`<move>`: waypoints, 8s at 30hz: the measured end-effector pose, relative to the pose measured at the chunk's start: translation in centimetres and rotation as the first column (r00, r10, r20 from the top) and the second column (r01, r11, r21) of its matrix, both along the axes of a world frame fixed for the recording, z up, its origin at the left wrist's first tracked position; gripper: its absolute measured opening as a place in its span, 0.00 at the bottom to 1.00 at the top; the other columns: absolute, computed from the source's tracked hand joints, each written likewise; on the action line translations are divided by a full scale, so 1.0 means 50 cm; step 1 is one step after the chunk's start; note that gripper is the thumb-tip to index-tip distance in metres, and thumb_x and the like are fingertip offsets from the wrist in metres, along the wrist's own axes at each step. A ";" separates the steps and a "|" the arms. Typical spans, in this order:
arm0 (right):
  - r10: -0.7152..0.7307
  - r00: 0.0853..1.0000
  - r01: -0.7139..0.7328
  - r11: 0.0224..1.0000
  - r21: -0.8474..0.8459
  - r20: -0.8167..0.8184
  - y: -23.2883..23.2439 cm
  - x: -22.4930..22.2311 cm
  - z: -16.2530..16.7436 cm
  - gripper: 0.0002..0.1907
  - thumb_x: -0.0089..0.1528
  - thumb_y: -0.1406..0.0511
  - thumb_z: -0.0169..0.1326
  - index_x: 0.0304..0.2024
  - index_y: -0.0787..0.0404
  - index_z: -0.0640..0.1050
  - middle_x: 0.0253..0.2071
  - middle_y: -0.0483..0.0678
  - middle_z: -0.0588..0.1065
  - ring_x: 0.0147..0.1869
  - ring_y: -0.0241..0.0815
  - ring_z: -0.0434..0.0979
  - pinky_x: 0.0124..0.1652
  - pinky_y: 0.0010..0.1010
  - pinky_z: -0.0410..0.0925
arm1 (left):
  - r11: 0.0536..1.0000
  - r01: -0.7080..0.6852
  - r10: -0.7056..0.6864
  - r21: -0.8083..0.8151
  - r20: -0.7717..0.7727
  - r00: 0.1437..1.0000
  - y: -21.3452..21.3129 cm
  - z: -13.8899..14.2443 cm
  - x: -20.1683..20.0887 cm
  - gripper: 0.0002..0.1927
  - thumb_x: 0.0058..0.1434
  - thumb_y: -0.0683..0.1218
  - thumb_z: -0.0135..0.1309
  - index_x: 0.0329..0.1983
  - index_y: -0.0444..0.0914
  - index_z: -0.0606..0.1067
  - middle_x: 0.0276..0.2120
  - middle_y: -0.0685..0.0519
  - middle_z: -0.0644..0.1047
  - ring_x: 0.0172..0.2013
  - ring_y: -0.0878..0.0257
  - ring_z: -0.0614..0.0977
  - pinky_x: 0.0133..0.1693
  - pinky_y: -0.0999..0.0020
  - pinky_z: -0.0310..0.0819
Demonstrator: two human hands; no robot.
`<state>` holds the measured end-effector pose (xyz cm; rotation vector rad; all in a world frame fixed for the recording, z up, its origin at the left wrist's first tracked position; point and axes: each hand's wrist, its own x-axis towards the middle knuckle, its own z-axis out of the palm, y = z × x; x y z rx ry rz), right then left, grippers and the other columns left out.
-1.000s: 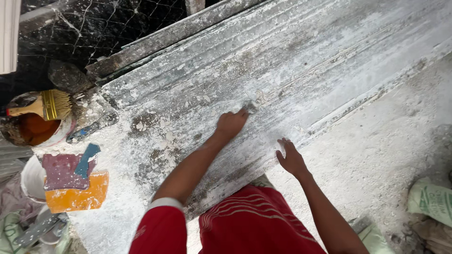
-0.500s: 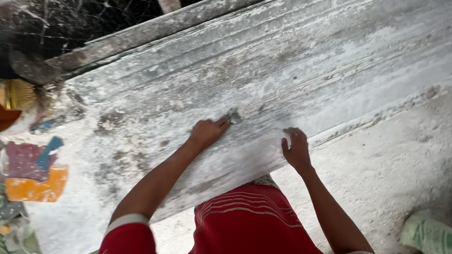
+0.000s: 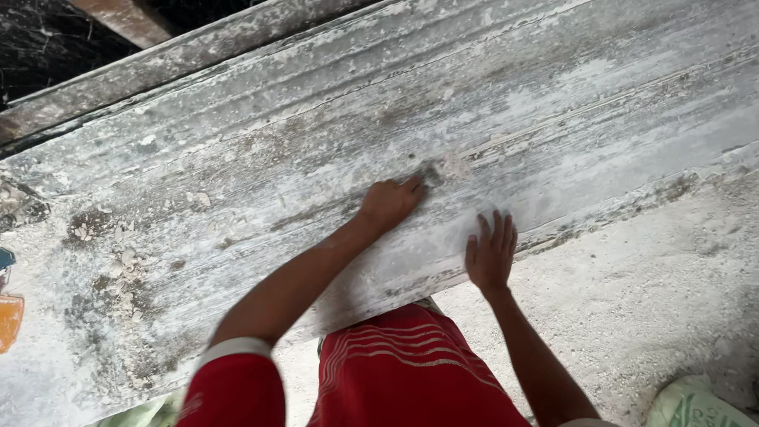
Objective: The person sits at a workbench twisting thin wire strands into loops, then hangs the finished wire loops on decorative plaster panels suspended from the ceiling. They then stand and scrub the surface of a large plaster panel with a small sponge and wipe another panel with an orange sponge.
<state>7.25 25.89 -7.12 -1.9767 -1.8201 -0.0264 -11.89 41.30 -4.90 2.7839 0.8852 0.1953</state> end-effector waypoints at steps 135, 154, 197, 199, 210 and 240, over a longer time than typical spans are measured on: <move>-0.272 0.661 -0.155 0.863 -0.482 -0.699 -0.366 0.356 -0.040 0.16 0.68 0.64 0.49 0.56 0.62 0.77 0.49 0.50 0.81 0.50 0.43 0.80 0.50 0.35 0.73 | 0.991 0.110 -0.124 -0.069 -0.231 0.965 -0.398 -0.039 0.533 0.16 0.63 0.42 0.53 0.55 0.39 0.76 0.51 0.46 0.79 0.25 0.59 0.84 0.19 0.64 0.80; -0.488 0.264 -0.170 0.826 -0.538 -0.832 -0.175 0.521 -0.094 0.35 0.68 0.60 0.49 0.71 0.69 0.53 0.62 0.59 0.73 0.60 0.53 0.78 0.56 0.42 0.72 | 0.991 -0.105 0.129 0.083 -0.387 0.913 -0.498 -0.083 -0.069 0.28 0.59 0.43 0.55 0.65 0.50 0.71 0.71 0.66 0.66 0.28 0.59 0.81 0.21 0.68 0.75; -0.569 0.671 0.111 0.711 -0.694 -0.476 -0.120 0.330 -0.033 0.53 0.65 0.55 0.64 0.73 0.77 0.45 0.66 0.65 0.71 0.62 0.52 0.76 0.48 0.33 0.72 | 0.992 0.000 -0.035 -0.126 -0.275 0.961 -0.434 -0.079 -0.076 0.29 0.62 0.42 0.53 0.67 0.54 0.68 0.68 0.54 0.69 0.28 0.52 0.84 0.18 0.61 0.79; -0.526 0.726 0.096 0.715 -0.692 -0.442 -0.118 0.336 -0.028 0.51 0.66 0.54 0.65 0.71 0.80 0.50 0.67 0.67 0.72 0.67 0.53 0.75 0.53 0.34 0.71 | 0.995 0.024 -0.029 -0.095 -0.046 0.999 -0.412 -0.081 0.003 0.23 0.65 0.45 0.52 0.64 0.51 0.70 0.66 0.54 0.71 0.31 0.55 0.84 0.22 0.61 0.80; -0.592 0.262 -0.082 0.773 -0.629 -0.762 -0.172 0.372 0.011 0.50 0.64 0.62 0.56 0.78 0.59 0.41 0.76 0.54 0.60 0.68 0.50 0.71 0.57 0.43 0.73 | 0.996 0.056 -0.043 -0.066 0.186 0.982 -0.337 -0.067 0.313 0.12 0.69 0.47 0.52 0.52 0.40 0.77 0.53 0.53 0.78 0.26 0.53 0.82 0.24 0.54 0.77; -0.531 0.199 -0.320 0.760 -0.566 -0.824 -0.196 1.139 -0.087 0.38 0.63 0.57 0.55 0.73 0.57 0.61 0.70 0.55 0.68 0.68 0.49 0.73 0.63 0.45 0.67 | 1.000 0.026 -0.025 0.015 -0.057 0.998 -0.276 -0.111 1.144 0.15 0.64 0.43 0.54 0.54 0.40 0.75 0.60 0.53 0.73 0.24 0.55 0.83 0.21 0.59 0.77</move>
